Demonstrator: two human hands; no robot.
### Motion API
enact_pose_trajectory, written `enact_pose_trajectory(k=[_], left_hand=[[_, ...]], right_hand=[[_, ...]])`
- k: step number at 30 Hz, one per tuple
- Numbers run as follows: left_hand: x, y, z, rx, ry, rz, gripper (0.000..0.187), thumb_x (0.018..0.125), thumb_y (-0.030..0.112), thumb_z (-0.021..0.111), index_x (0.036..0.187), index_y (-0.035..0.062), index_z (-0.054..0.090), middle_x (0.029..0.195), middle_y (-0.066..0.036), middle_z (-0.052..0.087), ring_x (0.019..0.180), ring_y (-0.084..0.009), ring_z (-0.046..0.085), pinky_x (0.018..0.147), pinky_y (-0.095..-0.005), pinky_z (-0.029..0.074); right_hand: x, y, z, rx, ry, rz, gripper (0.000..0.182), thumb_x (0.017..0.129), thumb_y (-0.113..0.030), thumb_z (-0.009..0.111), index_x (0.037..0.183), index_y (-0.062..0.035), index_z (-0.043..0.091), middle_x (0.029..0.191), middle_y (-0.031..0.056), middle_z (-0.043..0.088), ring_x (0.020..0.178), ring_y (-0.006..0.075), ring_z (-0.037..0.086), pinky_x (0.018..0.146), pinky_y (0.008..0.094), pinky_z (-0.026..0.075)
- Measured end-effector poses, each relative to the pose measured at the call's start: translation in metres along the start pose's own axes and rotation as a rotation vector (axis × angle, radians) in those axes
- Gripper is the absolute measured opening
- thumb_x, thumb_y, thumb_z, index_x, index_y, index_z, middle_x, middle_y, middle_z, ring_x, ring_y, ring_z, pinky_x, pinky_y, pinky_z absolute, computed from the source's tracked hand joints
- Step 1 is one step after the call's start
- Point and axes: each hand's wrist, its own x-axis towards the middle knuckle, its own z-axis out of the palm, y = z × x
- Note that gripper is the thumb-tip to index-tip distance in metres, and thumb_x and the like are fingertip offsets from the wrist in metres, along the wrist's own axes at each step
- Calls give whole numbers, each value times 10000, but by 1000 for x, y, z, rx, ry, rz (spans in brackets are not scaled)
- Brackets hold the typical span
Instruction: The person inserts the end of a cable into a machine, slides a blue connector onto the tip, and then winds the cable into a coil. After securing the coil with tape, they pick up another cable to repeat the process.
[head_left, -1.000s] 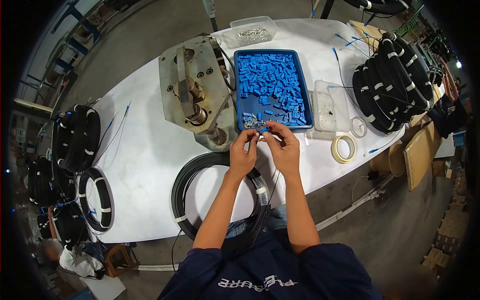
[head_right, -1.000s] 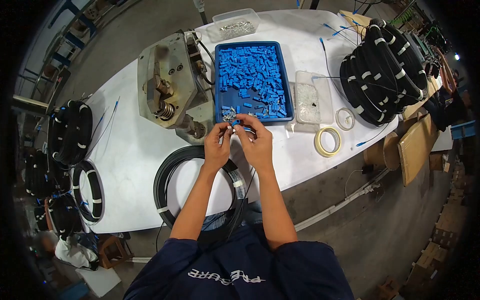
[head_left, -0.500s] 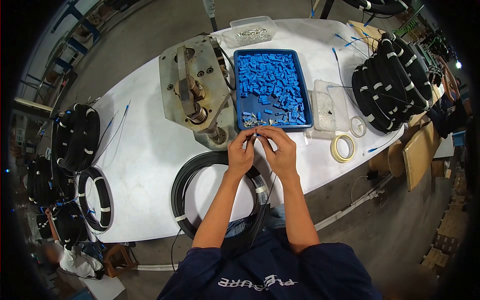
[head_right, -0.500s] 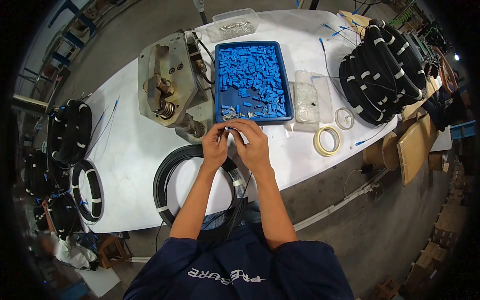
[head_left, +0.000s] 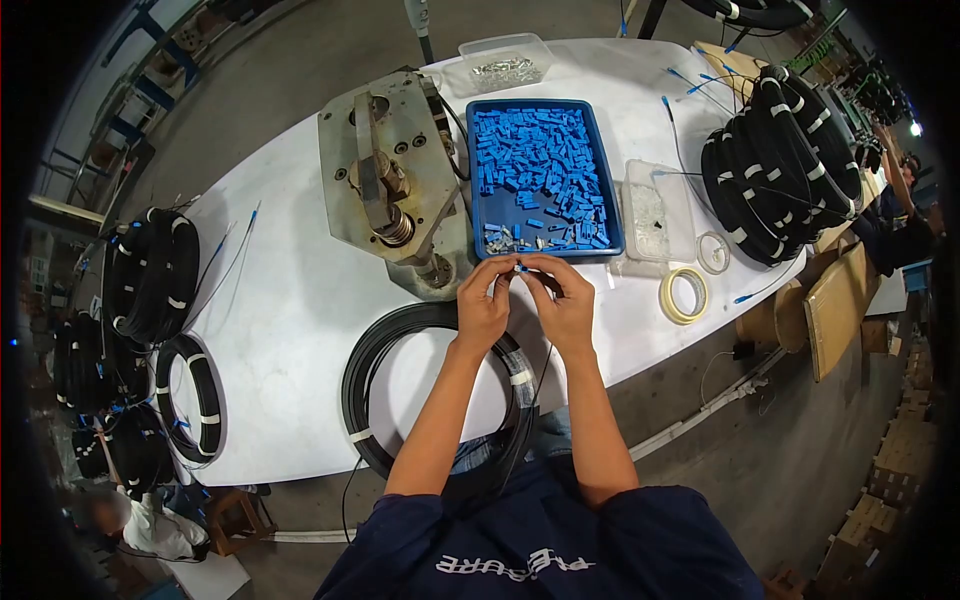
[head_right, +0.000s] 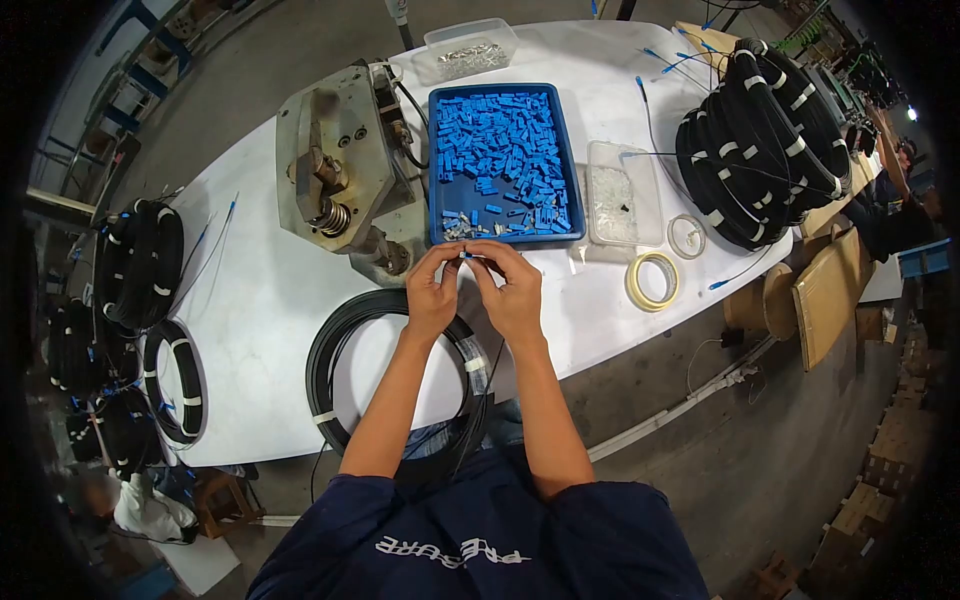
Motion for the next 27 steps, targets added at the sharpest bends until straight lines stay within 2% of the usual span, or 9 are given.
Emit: enact_pose_trajectory(k=[12, 14, 17, 19, 24, 27], left_hand=[[0, 0, 1, 26, -9, 10, 208, 877, -135, 534, 1027, -27, 629, 1063, -116, 677, 987, -196, 651, 874, -292, 507], [1, 0, 2, 15, 23, 25, 219, 850, -140, 552, 1011, -18, 637, 1031, -129, 685, 942, -242, 679, 832, -307, 531], [1, 0, 1, 23, 22, 14, 216, 846, -141, 554, 1006, -20, 634, 1030, -132, 687, 942, -243, 679, 831, -310, 531], [1, 0, 1, 22, 23, 17, 211, 847, -139, 552, 1004, -21, 631, 1031, -132, 688, 942, -243, 680, 831, -311, 531], [0, -3, 1, 33, 16, 27, 203, 856, -131, 544, 1005, -19, 624, 1033, -131, 691, 938, -244, 681, 833, -313, 531], [0, -2, 2, -10, -5, -15, 191, 888, -126, 522, 1020, -23, 614, 1064, -109, 687, 996, -198, 658, 858, -299, 515]], right_hand=[[0, -2, 0, -46, 31, -14, 170, 848, 40, 664, 1014, 18, 692, 1033, 119, 705, 923, 208, 698, 820, 295, 565], [1, -2, 0, -48, 33, -16, 172, 847, 37, 665, 1015, 15, 694, 1031, 119, 706, 921, 209, 699, 819, 295, 564], [1, -4, 0, -55, 27, -24, 171, 846, 37, 667, 1013, 15, 694, 1027, 120, 707, 917, 209, 699, 815, 295, 564], [1, -5, -1, -68, -10, -21, 177, 854, 56, 665, 1031, 55, 673, 1061, 130, 684, 965, 184, 673, 848, 284, 559], [1, -6, -2, -45, -15, 0, 189, 857, 47, 668, 1046, 50, 668, 1057, 123, 681, 968, 175, 664, 849, 280, 555], [-1, -11, 2, 10, 36, 33, 186, 861, 33, 656, 1045, 33, 677, 1056, 120, 671, 949, 180, 665, 823, 277, 555]])
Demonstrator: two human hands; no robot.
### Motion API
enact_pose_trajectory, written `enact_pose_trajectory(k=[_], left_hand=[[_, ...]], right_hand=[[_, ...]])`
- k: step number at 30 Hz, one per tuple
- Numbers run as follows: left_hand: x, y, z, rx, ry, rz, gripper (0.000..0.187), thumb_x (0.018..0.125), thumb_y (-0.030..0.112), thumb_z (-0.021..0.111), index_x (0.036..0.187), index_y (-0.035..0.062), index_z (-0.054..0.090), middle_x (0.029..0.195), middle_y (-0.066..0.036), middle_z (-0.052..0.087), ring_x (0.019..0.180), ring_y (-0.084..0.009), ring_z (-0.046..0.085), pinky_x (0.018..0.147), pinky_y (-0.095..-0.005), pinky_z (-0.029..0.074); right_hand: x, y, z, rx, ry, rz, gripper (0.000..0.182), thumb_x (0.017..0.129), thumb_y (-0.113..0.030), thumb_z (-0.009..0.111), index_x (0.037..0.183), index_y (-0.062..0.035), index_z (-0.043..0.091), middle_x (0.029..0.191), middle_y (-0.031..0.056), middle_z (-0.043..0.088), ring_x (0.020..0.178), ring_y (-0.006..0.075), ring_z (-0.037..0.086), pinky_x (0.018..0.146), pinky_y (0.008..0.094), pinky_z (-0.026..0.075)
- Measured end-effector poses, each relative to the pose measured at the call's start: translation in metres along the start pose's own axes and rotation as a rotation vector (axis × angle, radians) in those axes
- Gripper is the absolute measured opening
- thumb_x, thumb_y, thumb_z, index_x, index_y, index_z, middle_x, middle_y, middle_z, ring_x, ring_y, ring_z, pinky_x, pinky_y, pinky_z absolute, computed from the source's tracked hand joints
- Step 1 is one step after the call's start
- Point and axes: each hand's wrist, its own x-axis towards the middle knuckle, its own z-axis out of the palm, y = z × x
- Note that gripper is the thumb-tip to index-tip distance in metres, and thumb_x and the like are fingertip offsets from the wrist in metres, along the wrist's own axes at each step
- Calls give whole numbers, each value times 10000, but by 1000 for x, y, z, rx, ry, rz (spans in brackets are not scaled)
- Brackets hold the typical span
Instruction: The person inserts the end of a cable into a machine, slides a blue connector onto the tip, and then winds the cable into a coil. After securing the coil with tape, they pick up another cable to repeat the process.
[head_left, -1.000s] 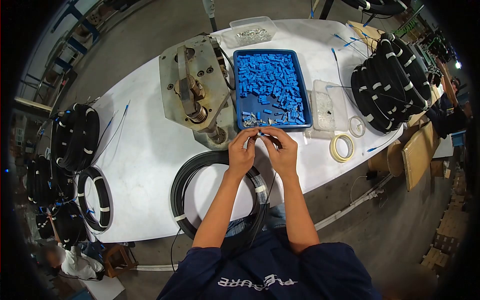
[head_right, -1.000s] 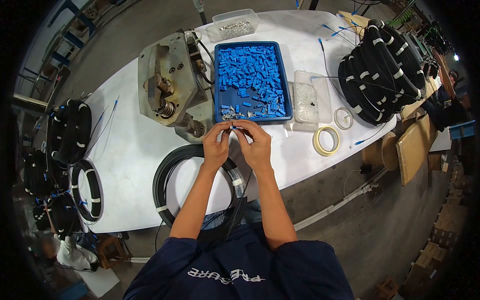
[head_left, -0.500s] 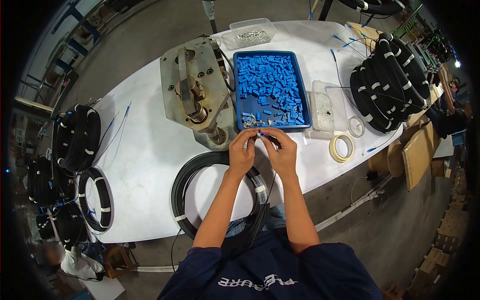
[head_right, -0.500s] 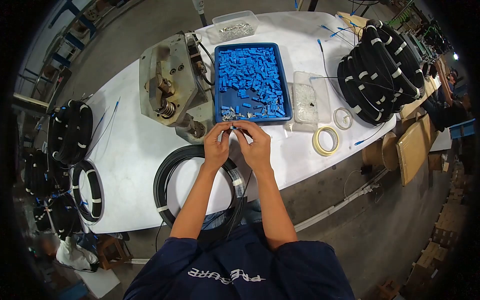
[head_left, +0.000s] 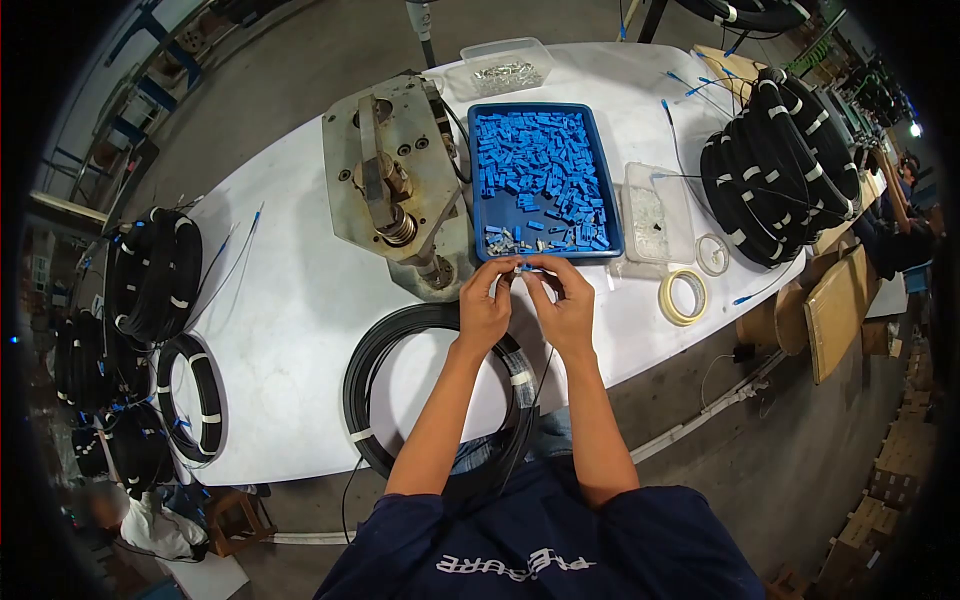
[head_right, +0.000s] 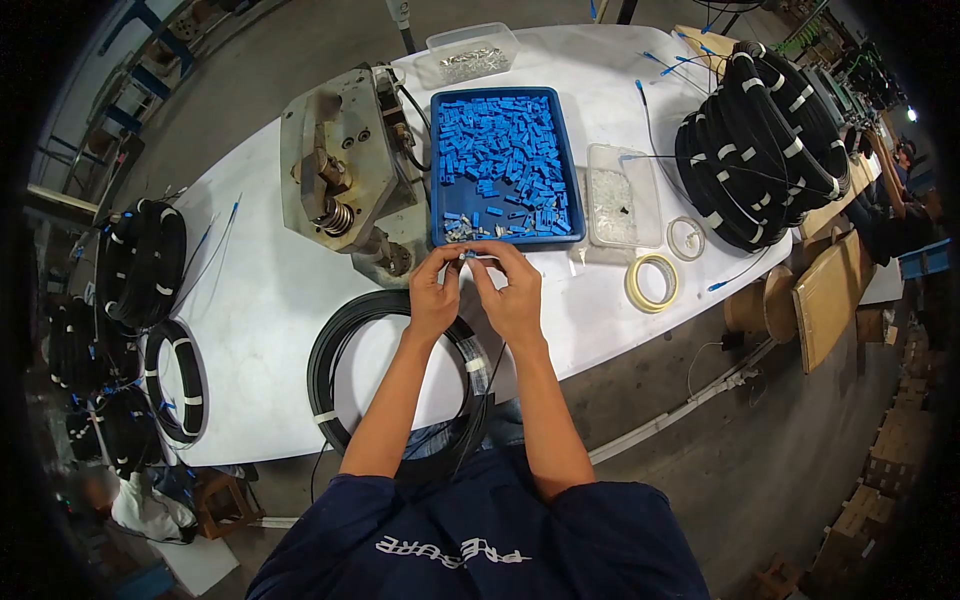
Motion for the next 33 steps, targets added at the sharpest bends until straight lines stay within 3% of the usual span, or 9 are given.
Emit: enact_pose_trajectory(k=[5, 7, 10, 16, 23, 29, 33], left_hand=[[1, 5, -1, -7, -17, -19, 148, 904, -95, 538, 1005, -18, 613, 1075, -112, 698, 1011, -195, 662, 857, -300, 514], [2, 8, -1, 22, -17, -22, 144, 903, -91, 545, 1003, -15, 616, 1064, -112, 700, 1005, -195, 664, 858, -300, 511], [1, 5, 0, 49, -2, -10, 154, 891, -95, 558, 1003, -10, 621, 1048, -116, 702, 981, -221, 676, 852, -309, 516], [2, 2, 0, 43, 14, 18, 179, 875, -109, 568, 1011, -6, 625, 1037, -118, 701, 955, -246, 684, 840, -316, 524], [1, 7, -1, 85, -31, 17, 259, 838, -167, 522, 1020, -13, 622, 1031, -131, 688, 945, -250, 681, 830, -316, 530], [1, 5, 1, 25, 7, 15, 294, 804, -185, 505, 1015, -14, 617, 1012, -145, 679, 918, -261, 679, 808, -316, 530], [1, 5, -1, 86, 7, 47, 287, 799, -169, 517, 1014, -10, 619, 982, -146, 673, 876, -266, 672, 774, -319, 524]], right_hand=[[2, -5, -1, 73, 75, -20, 253, 853, 53, 613, 1093, 0, 677, 1043, 124, 611, 849, 173, 640, 740, 272, 543], [3, -2, -8, -216, -76, -38, 333, 838, 72, 598, 1152, -20, 657, 1020, 126, 575, 751, 156, 589, 660, 261, 509], [2, 1, -8, -299, -141, -115, 358, 835, 74, 611, 1181, -19, 624, 982, 73, 569, 709, 90, 526, 585, 243, 444], [0, -6, -2, -231, -20, -23, 304, 824, 39, 676, 1119, -3, 613, 885, 69, 660, 695, 91, 556, 606, 231, 470], [0, 2, -1, -150, 25, -114, 358, 836, 34, 700, 1166, -6, 567, 939, 79, 696, 773, 86, 605, 651, 231, 495], [-1, 2, 0, -148, 43, -90, 261, 822, 15, 740, 1067, 26, 652, 940, 88, 708, 764, 97, 624, 677, 233, 507], [-5, 19, 3, -48, 104, -24, 226, 799, -28, 770, 1004, 24, 693, 915, 101, 726, 785, 148, 686, 693, 258, 536]])
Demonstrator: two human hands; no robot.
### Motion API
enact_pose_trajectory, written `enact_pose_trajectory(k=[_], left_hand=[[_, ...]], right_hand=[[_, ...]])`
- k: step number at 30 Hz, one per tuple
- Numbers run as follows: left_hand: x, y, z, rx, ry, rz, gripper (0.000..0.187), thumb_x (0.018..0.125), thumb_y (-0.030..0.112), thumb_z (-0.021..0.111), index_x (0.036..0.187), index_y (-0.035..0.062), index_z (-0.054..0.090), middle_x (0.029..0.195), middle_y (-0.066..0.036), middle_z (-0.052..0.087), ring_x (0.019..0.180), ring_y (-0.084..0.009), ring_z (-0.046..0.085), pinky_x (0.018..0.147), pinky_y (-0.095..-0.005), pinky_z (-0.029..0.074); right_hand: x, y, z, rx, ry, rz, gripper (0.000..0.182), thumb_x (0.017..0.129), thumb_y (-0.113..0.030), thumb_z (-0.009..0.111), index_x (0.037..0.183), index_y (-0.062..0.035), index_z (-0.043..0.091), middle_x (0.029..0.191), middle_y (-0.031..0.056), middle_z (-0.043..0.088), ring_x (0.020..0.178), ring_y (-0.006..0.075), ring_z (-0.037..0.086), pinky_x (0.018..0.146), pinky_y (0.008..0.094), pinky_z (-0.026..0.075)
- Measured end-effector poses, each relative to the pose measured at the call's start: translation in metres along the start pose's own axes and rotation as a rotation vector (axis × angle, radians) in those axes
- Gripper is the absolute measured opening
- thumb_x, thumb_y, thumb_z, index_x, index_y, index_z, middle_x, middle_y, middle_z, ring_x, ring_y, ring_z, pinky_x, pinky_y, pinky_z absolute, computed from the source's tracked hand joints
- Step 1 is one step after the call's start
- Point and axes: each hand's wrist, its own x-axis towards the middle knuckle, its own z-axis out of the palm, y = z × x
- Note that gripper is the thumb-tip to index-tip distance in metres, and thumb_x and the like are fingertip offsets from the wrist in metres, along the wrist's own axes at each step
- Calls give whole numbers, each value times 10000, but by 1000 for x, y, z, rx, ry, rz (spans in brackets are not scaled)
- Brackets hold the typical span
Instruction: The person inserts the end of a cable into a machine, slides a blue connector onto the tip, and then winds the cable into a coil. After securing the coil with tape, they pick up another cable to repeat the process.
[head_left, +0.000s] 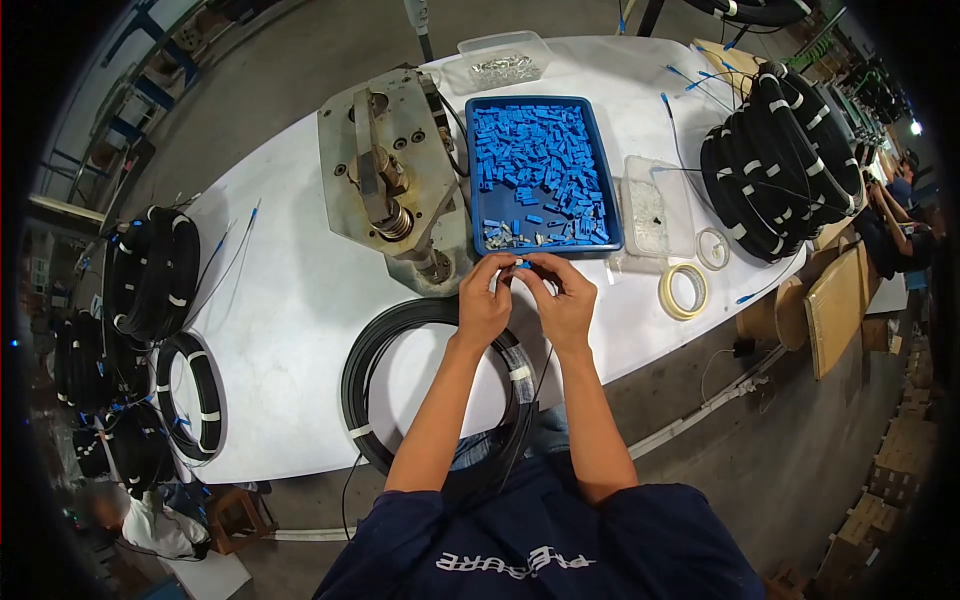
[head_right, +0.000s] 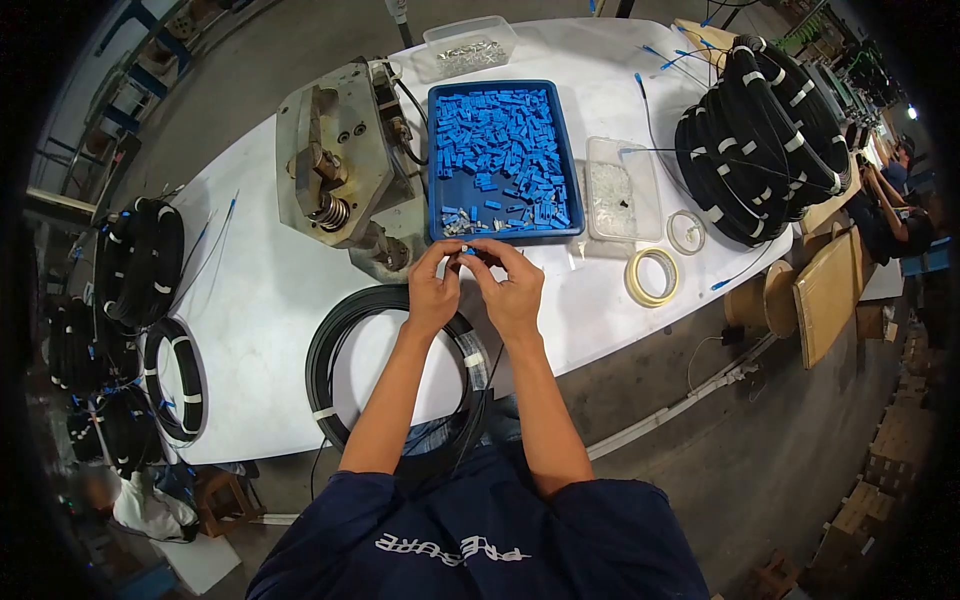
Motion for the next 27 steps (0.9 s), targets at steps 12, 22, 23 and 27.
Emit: enact_pose_trajectory(k=[12, 22, 23, 27], left_hand=[[1, 5, 0, 35, 4, -73, 195, 854, -98, 551, 1000, 7, 626, 883, -134, 661, 770, -256, 654, 713, -322, 511], [1, 3, 1, 35, 10, -57, 260, 816, -148, 540, 1008, 11, 613, 882, -134, 656, 776, -236, 655, 718, -317, 512], [0, 3, 0, 43, 6, -51, 256, 816, -147, 540, 1005, 11, 611, 886, -134, 655, 784, -236, 655, 722, -317, 512], [0, 4, 1, 30, 6, -2, 243, 823, -139, 536, 1003, 9, 608, 894, -136, 652, 799, -240, 656, 733, -319, 511]], right_hand=[[-1, -4, -3, 143, -30, 98, 221, 833, 17, 727, 1049, 42, 693, 999, 114, 706, 883, 163, 686, 796, 266, 567], [9, -22, -3, -11, 7, -74, 174, 803, 2, 748, 965, 33, 694, 947, 121, 705, 804, 184, 702, 722, 271, 562], [9, -22, -3, -9, 3, -75, 174, 803, 2, 748, 965, 33, 694, 947, 121, 705, 804, 184, 702, 722, 271, 562], [8, -18, -6, -137, -68, -101, 217, 810, 7, 745, 1016, 35, 683, 948, 96, 707, 823, 142, 681, 727, 256, 546]])
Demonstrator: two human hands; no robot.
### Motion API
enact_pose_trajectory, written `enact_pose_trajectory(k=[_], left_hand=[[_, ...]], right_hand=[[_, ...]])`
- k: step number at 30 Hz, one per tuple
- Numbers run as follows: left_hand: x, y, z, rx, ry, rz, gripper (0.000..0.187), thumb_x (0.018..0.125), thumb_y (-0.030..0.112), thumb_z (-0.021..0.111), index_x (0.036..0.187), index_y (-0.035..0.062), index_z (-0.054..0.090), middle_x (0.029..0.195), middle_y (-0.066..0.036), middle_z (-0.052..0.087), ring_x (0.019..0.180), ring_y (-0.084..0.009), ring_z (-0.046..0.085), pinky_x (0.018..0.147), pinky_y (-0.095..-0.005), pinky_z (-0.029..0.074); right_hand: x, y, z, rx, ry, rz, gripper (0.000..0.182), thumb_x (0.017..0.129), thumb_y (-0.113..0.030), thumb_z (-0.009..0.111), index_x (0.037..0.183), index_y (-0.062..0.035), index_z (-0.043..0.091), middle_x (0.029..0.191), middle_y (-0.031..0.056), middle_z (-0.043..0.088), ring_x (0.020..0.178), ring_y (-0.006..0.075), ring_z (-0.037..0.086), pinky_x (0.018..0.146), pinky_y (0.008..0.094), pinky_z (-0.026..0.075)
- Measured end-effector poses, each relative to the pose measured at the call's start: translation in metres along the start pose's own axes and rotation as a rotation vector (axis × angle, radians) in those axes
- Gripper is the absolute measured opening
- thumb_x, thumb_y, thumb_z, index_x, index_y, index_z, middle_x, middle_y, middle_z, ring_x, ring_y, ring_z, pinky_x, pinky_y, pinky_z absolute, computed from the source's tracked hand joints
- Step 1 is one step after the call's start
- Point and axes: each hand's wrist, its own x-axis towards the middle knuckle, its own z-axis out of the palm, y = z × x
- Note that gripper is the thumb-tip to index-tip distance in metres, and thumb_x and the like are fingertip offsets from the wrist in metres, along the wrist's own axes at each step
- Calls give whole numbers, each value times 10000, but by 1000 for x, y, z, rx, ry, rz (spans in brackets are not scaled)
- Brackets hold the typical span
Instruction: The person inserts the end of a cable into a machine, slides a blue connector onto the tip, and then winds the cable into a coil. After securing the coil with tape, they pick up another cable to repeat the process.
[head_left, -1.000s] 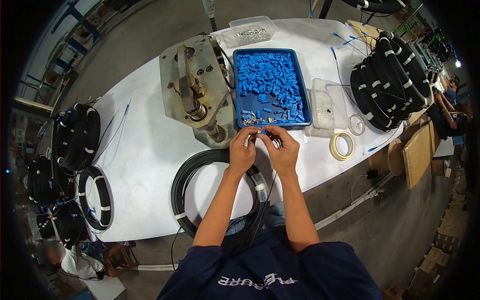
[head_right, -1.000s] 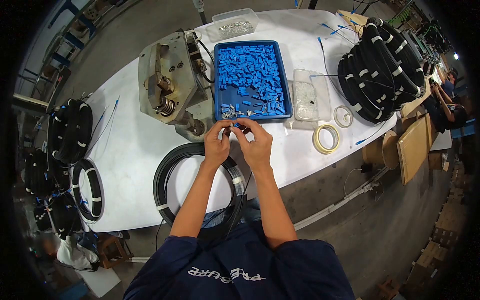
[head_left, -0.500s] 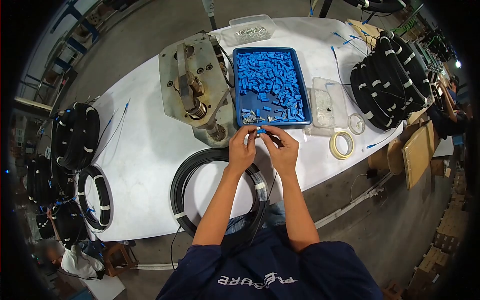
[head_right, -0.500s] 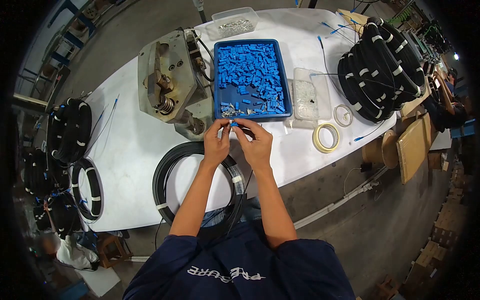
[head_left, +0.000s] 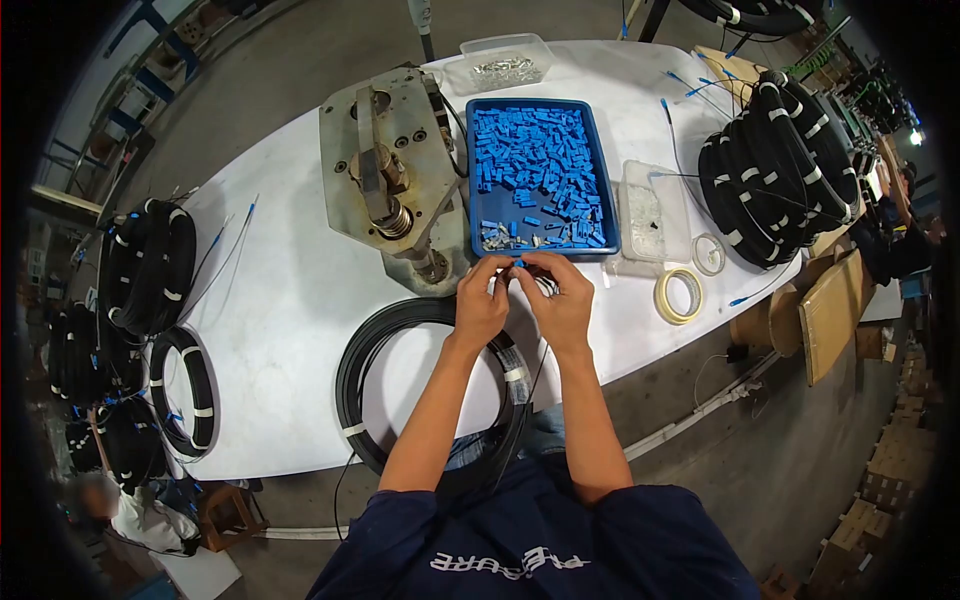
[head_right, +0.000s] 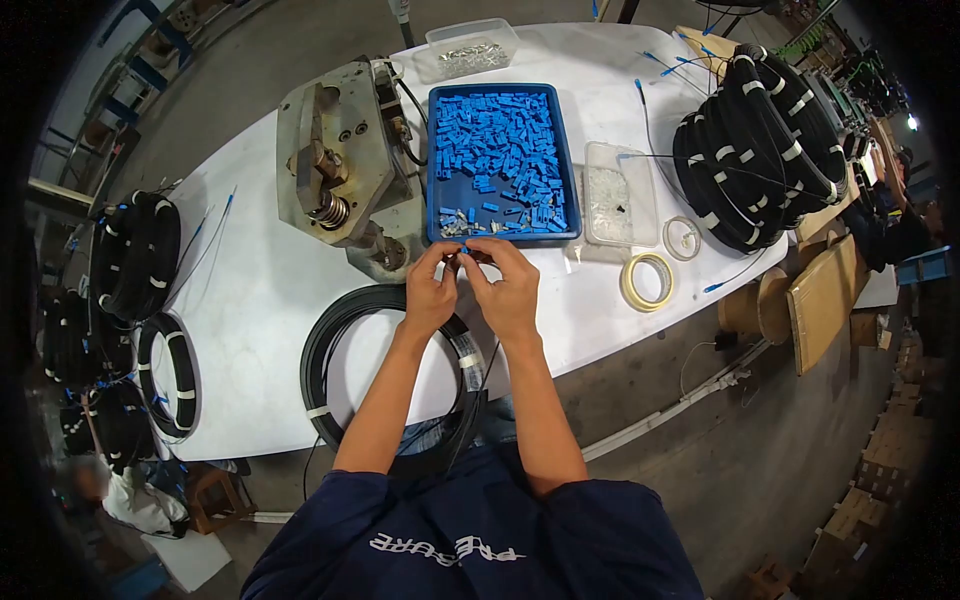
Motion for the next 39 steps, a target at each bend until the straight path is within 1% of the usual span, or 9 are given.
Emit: enact_pose_trajectory(k=[2, 9, 11, 15, 18, 20, 24, 35, 39], left_hand=[[-1, 0, -4, -1, -52, -94, 177, 879, -94, 562, 1024, -7, 617, 924, -103, 675, 866, -160, 641, 786, -288, 504], [1, -16, -4, -273, -141, -142, 169, 935, -4, 600, 1099, -20, 634, 999, -55, 682, 897, -123, 630, 792, -278, 512], [-1, -15, -5, -299, -173, -278, 186, 929, 16, 625, 1108, -25, 651, 993, -56, 690, 878, -106, 631, 790, -268, 512], [-2, -13, -7, -295, -182, -351, 161, 934, 49, 634, 1072, -24, 670, 956, -42, 704, 865, -96, 637, 783, -253, 506], [0, -5, -10, -249, -194, -347, 154, 939, 88, 640, 1040, -20, 683, 881, -13, 697, 820, -79, 626, 749, -238, 494], [1, -2, -9, -283, -153, -296, 129, 916, 79, 641, 977, -24, 690, 798, -43, 699, 728, -88, 612, 672, -253, 488], [0, -6, -8, -233, -168, -258, 114, 911, 74, 634, 940, -29, 671, 791, -57, 699, 717, -86, 611, 653, -260, 484], [1, 7, -9, -65, -100, -160, 89, 901, 73, 628, 891, -13, 648, 789, -117, 713, 716, -209, 705, 649, -307, 523], [-1, 7, -9, -48, -104, -162, 98, 907, 65, 630, 910, -31, 651, 774, -91, 703, 714, -137, 672, 669, -271, 514]], right_hand=[[-1, 4, 2, 22, 20, 41, 203, 805, 3, 732, 1003, 15, 686, 904, 118, 706, 794, 188, 706, 703, 280, 553], [3, 7, 3, 115, 37, 84, 190, 824, -12, 728, 1006, 22, 683, 917, 107, 699, 803, 169, 700, 718, 268, 551], [2, 13, 0, 179, 26, 178, 189, 834, -24, 730, 1011, 25, 684, 920, 93, 692, 806, 156, 694, 727, 264, 551], [4, 20, -4, 216, -18, 238, 194, 855, -42, 722, 1027, 35, 680, 912, 79, 686, 800, 141, 683, 729, 259, 548], [8, 18, -7, 296, -117, 282, 205, 884, -60, 699, 1057, 47, 672, 910, 68, 683, 822, 126, 670, 729, 258, 547], [11, 15, -9, 343, -135, 426, 218, 910, -78, 676, 1087, 49, 665, 926, 66, 675, 829, 106, 646, 719, 246, 541], [10, 17, -5, 331, -160, 433, 231, 922, -97, 670, 1108, 39, 663, 937, 63, 671, 814, 91, 627, 700, 233, 536], [-7, 25, 12, 310, 25, 444, 203, 923, -120, 673, 1038, 45, 690, 913, 75, 685, 793, 107, 619, 690, 247, 533], [-10, 20, 17, 249, 57, 390, 198, 923, -112, 669, 1039, 48, 687, 911, 74, 684, 806, 113, 621, 692, 243, 528]])
